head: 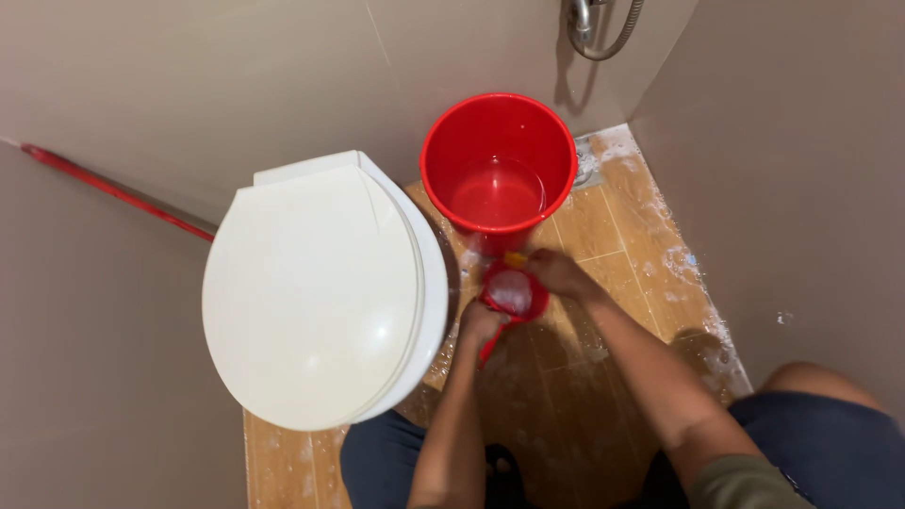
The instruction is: Scrubbing a bathroom floor and drain area and removing hair debris.
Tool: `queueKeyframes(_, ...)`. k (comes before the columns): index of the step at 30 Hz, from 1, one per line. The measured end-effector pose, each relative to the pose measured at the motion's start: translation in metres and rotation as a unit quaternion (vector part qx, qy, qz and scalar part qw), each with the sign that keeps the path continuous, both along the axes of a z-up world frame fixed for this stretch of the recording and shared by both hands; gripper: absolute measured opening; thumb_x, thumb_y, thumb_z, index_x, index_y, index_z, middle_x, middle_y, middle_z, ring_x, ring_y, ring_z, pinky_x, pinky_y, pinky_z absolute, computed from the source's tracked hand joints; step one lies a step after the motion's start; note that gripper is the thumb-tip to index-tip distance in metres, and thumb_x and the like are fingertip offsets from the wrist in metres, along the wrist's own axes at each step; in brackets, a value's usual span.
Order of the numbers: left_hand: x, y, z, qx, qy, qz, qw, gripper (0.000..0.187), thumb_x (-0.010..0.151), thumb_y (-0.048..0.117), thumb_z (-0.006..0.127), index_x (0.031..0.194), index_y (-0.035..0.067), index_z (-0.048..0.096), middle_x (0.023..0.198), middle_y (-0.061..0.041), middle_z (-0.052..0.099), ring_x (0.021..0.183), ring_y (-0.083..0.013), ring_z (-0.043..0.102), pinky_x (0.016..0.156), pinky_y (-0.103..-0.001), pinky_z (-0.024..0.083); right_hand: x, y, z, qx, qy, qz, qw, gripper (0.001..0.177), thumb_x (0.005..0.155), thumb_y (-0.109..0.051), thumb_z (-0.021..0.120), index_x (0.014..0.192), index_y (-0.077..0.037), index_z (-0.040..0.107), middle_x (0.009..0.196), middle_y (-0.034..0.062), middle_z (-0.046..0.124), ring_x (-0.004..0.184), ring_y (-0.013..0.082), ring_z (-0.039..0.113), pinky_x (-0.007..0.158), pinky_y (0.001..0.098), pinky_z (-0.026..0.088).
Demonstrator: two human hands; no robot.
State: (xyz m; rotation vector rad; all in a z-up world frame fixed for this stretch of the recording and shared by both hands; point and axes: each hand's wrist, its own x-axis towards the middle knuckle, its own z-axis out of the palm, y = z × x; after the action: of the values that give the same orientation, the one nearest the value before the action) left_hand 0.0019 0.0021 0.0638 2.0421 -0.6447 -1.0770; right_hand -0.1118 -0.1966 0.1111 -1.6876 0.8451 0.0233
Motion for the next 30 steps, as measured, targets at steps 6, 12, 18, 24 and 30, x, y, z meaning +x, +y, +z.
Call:
queueKeyframes(6,-0.007,-0.025,0.029,0.193,-0.173,-0.11,0.96,0.028,0.085,0.019,0.07,0.108,0.005,0.076,0.118,-0.022,0.071,0.111,-0.0371,0.068,0.095,-0.046,0.054,-0.06,-0.038,-0.071,0.286,-0.094,-0.243,0.922,0.042,0.101,-0.039,0.05,0.128,-0.01,0.064,0.086,0.0099,0.069,0.068,0.0219,0.066,0.063,0.0354,0.055)
queueKeyframes(12,-0.043,-0.017,0.032,0.169,-0.273,-0.159,0.934,0.019,0.093,0.007,0.056,0.109,0.006,0.066,0.11,-0.02,0.072,0.103,-0.0373,0.071,0.086,-0.049,0.057,-0.09,0.015,-0.17,0.422,-0.101,-0.383,0.816,0.045,0.099,-0.048,0.046,0.121,-0.011,0.059,0.085,0.0111,0.07,0.068,0.0262,0.067,0.065,0.0414,0.059)
queueKeyframes(18,-0.07,-0.041,0.082,0.012,-0.42,-0.21,0.883,0.03,0.076,0.005,0.067,0.104,0.007,0.058,0.11,-0.016,0.065,0.11,-0.0372,0.063,0.079,-0.048,0.058,-0.102,0.009,-0.153,0.384,-0.097,-0.4,0.827,0.044,0.1,-0.048,0.049,0.12,-0.011,0.06,0.086,0.0105,0.07,0.07,0.0263,0.066,0.067,0.0425,0.057)
queueKeyframes(24,-0.084,-0.049,0.078,0.027,-0.467,-0.218,0.857,0.028,0.077,0.008,0.069,0.102,0.011,0.057,0.104,-0.01,0.063,0.107,-0.0319,0.063,0.078,-0.047,0.058,-0.083,-0.045,-0.112,0.332,-0.101,-0.391,0.853,0.043,0.1,-0.048,0.052,0.119,-0.01,0.06,0.088,0.0098,0.07,0.073,0.0264,0.065,0.069,0.0439,0.056)
queueKeyframes(30,-0.096,-0.053,0.067,-0.08,-0.439,-0.119,0.887,0.017,0.087,0.016,0.071,0.096,0.008,0.058,0.096,-0.013,0.065,0.095,-0.0333,0.067,0.073,-0.048,0.058,-0.043,-0.117,-0.075,0.27,-0.104,-0.353,0.89,0.042,0.101,-0.048,0.055,0.118,-0.01,0.061,0.09,0.0092,0.07,0.076,0.0265,0.064,0.071,0.0453,0.054)
